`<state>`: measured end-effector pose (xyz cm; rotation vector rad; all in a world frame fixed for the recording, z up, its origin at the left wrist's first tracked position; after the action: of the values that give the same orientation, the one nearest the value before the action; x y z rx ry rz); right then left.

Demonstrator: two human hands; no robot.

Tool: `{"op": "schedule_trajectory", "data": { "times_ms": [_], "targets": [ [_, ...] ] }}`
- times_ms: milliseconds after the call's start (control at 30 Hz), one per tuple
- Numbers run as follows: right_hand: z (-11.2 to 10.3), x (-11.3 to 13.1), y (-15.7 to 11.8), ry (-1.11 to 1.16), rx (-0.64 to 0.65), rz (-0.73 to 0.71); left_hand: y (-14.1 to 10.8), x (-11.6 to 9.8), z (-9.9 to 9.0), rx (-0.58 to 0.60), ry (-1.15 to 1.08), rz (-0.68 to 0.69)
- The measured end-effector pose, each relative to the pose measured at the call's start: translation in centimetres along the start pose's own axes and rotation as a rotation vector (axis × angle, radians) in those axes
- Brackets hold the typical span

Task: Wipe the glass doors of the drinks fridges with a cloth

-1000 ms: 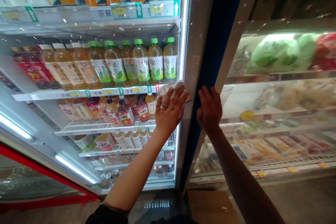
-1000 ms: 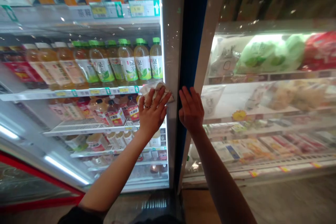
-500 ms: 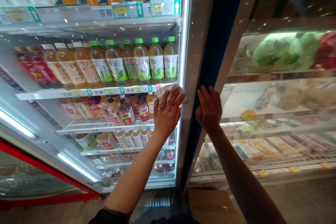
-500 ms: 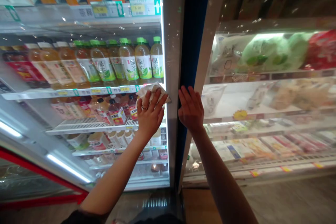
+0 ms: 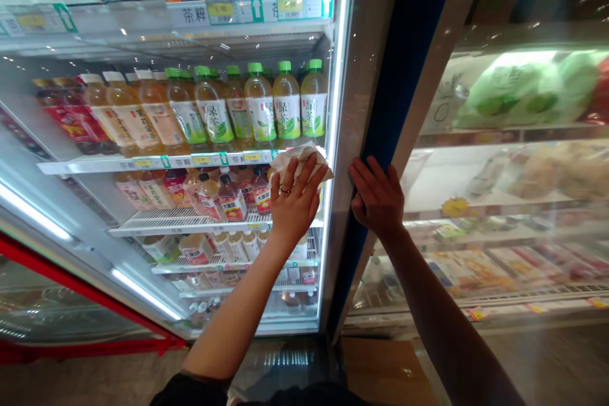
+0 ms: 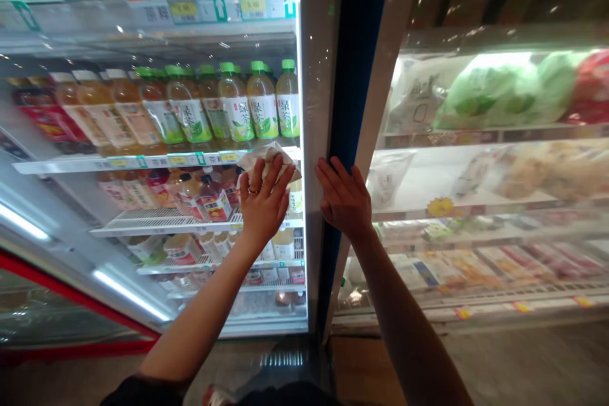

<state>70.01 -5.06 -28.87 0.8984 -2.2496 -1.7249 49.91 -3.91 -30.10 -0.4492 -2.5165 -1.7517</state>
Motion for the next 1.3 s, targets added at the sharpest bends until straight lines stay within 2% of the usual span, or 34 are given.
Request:
{"op": "schedule_trajectory", "data": {
  "times_ms": [167, 333, 467, 567, 667, 867, 1000, 1133, 1300],
  "targets": [
    [-0.3, 0.3, 0.3, 0.000, -0.031, -0.046, 0.5, -0.6, -0.1, 0.007, 0.011, 0.023],
    [-0.1, 0.8, 0.2, -0.020, 0.066, -0.104, -0.5, 0.9, -0.1, 0.052, 0.000, 0.133],
    [0.3, 0.7, -0.2, -0.033, 0.123, -0.076, -0.1, 1.6, -0.4, 0.037, -0.009, 0.066],
    [0.7, 0.5, -0.5, -0.068, 0.189, -0.020, 0.6, 1.1, -0.4, 0.035, -0.028, -0.004],
    [0.9, 0.3, -0.5, -0.041, 0.232, 0.022, 0.7, 0.8, -0.2, 0.078, -0.053, -0.006],
    [0.9, 0.4, -0.5, -0.011, 0.231, 0.018, -0.9, 2.3, -0.3, 0.075, -0.029, 0.086],
    [0.9, 0.4, -0.3, -0.039, 0.209, -0.006, -0.6, 2.5, -0.7, 0.009, -0.013, 0.028],
    [0.8, 0.8, 0.1, -0.081, 0.142, -0.047, 0.4, 1.6, -0.7, 0.036, -0.019, -0.040],
    [0.9, 1.1, 0.4, -0.084, 0.153, -0.017, -1.0, 1.8, -0.5, 0.020, 0.024, 0.068]
  ]
}}
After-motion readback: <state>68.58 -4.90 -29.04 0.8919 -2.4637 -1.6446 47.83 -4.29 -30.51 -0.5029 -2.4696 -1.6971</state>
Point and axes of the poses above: each hand's wrist, its own y-axis towards the middle knuckle, its own z-axis out of the palm, x = y × z, the point moved 3 cm from there along y, towards the middle knuckle, and after that the axes turned 14 degrees about y, right-handed, at the moved point
